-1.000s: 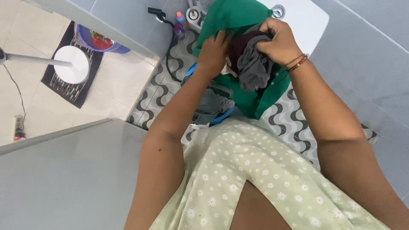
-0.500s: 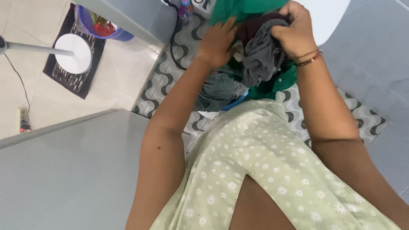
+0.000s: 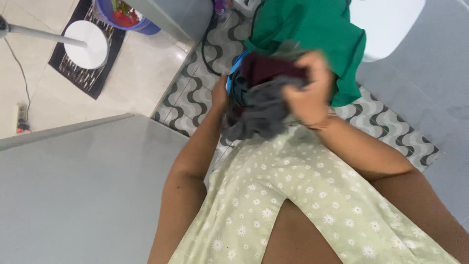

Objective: Organizing toiletry bottles on a bathroom shelf and then transferring clothes from a bag into a bucket.

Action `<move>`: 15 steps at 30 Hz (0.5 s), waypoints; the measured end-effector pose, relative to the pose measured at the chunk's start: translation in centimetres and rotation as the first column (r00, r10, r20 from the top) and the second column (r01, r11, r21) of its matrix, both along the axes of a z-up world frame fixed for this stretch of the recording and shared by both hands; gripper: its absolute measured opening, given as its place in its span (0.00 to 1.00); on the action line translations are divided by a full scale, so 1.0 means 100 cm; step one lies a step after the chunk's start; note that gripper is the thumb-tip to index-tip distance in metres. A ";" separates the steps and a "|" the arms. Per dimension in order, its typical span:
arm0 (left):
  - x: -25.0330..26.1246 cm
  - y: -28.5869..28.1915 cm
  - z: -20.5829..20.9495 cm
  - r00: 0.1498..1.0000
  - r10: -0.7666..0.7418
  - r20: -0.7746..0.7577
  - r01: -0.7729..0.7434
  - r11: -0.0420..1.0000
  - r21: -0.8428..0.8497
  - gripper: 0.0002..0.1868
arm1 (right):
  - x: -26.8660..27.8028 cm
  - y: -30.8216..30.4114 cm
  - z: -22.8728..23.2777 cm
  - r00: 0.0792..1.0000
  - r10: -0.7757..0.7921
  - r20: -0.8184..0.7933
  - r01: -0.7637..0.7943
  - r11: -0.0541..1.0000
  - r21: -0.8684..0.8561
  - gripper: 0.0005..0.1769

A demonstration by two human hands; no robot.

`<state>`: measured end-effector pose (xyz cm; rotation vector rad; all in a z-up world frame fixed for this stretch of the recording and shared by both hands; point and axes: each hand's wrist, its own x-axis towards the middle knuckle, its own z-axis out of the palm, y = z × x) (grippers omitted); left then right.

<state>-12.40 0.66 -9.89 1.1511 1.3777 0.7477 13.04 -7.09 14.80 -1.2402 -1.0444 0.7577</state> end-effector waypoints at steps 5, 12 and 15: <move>-0.015 -0.034 -0.028 0.866 0.485 0.124 -0.228 0.602 -0.765 0.52 | -0.019 -0.001 -0.179 0.441 0.326 0.836 -0.287 0.934 -0.213 0.17; 0.054 -0.082 0.042 0.986 -0.107 0.131 0.115 0.992 -0.048 0.62 | 0.025 0.015 -0.243 0.314 0.752 0.580 -0.118 0.637 -0.761 0.28; 0.077 -0.077 0.066 0.607 -0.589 -0.533 0.669 0.741 -0.056 0.57 | 0.036 0.004 -0.175 0.388 0.753 0.531 -0.244 0.639 -0.729 0.32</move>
